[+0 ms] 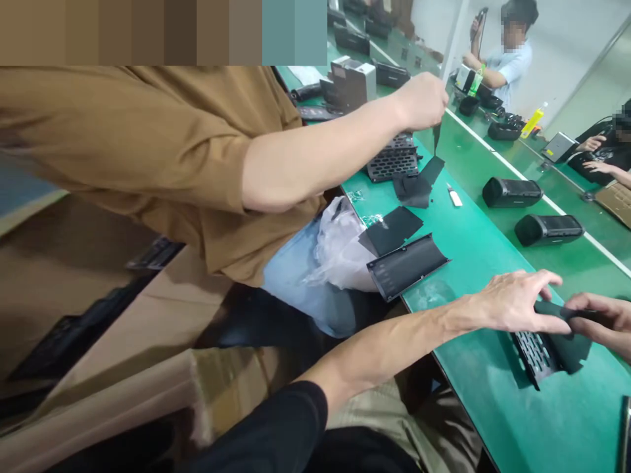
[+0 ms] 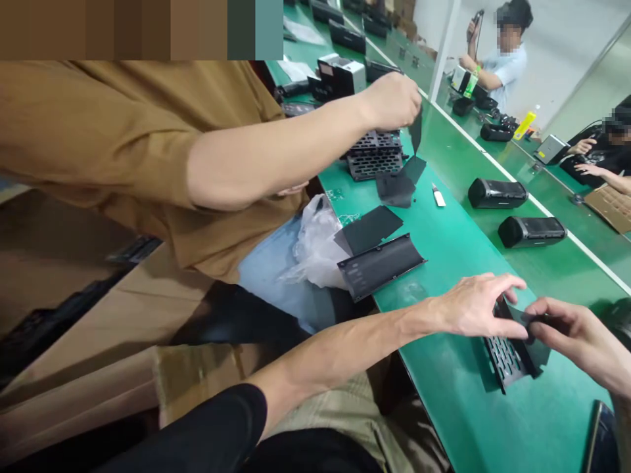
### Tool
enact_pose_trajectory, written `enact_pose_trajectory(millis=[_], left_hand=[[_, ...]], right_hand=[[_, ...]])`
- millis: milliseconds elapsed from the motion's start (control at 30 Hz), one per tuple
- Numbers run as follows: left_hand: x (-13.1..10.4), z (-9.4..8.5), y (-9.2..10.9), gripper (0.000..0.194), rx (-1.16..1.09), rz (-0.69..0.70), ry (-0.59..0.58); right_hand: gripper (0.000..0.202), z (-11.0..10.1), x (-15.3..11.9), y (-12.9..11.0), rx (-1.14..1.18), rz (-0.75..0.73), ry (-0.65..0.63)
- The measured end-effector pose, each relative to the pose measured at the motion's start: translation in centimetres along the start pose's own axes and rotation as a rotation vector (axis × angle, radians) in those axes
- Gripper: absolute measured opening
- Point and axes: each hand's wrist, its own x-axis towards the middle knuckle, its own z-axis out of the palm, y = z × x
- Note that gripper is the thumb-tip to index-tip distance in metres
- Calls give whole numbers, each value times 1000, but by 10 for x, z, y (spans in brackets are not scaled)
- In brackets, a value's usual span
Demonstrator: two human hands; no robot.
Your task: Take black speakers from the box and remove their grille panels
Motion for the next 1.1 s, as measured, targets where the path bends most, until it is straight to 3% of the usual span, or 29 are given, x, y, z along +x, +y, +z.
enact_pose_trajectory(millis=[100, 233, 333, 500, 633, 700, 833, 967, 1100], left_hand=[[19, 12, -1, 26, -16, -117, -103], [28, 20, -11, 26, -188, -180, 23], [33, 20, -19, 32, -122, -216, 42], [36, 22, -36, 28, 452, -334, -115], [30, 25, -48, 19, 572, -354, -199], [29, 24, -50, 27, 595, -377, -206], [39, 23, -54, 55, 580, -404, -185], [46, 22, -60, 30, 494, -415, -220], [29, 11, -58, 18, 305, -405, -230]], right_hand=[[68, 24, 4, 22, 307, -36, 108], [91, 56, -11, 60, 510, 11, 121], [81, 70, -24, 80, 443, 134, 149], [65, 75, -27, 108, 125, 285, 306], [62, 85, -32, 121, -182, 384, 441], [71, 88, -37, 124, -238, 406, 499], [80, 86, -35, 135, -207, 355, 513], [63, 84, -26, 145, -75, 318, 483], [69, 85, -32, 143, 229, 313, 463]])
